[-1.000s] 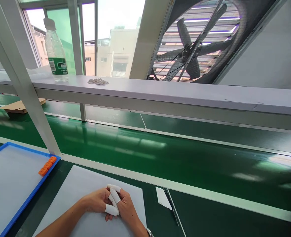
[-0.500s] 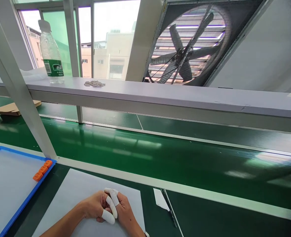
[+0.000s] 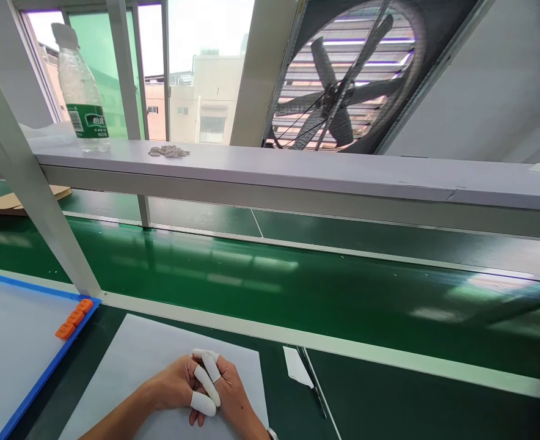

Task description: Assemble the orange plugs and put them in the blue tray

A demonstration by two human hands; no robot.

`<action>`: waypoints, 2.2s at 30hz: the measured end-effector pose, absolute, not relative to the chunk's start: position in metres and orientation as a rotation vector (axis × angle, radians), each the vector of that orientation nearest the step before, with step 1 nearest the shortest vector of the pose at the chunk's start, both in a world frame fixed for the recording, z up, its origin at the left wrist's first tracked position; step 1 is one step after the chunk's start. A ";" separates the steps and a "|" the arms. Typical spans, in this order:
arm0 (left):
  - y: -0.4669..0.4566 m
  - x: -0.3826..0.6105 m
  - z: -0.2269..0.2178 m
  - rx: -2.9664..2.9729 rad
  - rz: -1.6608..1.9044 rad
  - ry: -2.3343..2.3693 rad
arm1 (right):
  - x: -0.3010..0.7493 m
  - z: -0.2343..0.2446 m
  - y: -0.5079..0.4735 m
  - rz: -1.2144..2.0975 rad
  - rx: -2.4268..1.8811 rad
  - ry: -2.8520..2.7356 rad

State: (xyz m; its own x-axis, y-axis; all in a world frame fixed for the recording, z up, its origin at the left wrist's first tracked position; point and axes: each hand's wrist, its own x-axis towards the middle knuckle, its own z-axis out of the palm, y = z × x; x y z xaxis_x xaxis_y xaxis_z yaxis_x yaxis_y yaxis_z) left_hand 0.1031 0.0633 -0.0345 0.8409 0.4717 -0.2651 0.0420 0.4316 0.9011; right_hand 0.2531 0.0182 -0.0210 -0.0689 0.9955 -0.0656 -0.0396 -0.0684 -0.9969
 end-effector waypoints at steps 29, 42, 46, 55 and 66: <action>0.062 0.100 -0.019 1.120 0.269 0.475 | 0.252 -0.015 0.013 1.323 -1.234 -1.211; 0.063 0.101 -0.018 1.102 0.268 0.529 | 0.253 -0.024 0.016 1.359 -1.244 -1.182; 0.062 0.101 -0.018 1.107 0.273 0.526 | 0.253 -0.025 0.014 1.365 -1.245 -1.178; 0.062 0.101 -0.016 1.139 0.273 0.532 | 0.252 -0.032 0.016 1.331 -1.225 -1.185; 0.062 0.101 -0.010 1.106 0.276 0.527 | 0.253 -0.014 0.015 1.359 -1.258 -1.190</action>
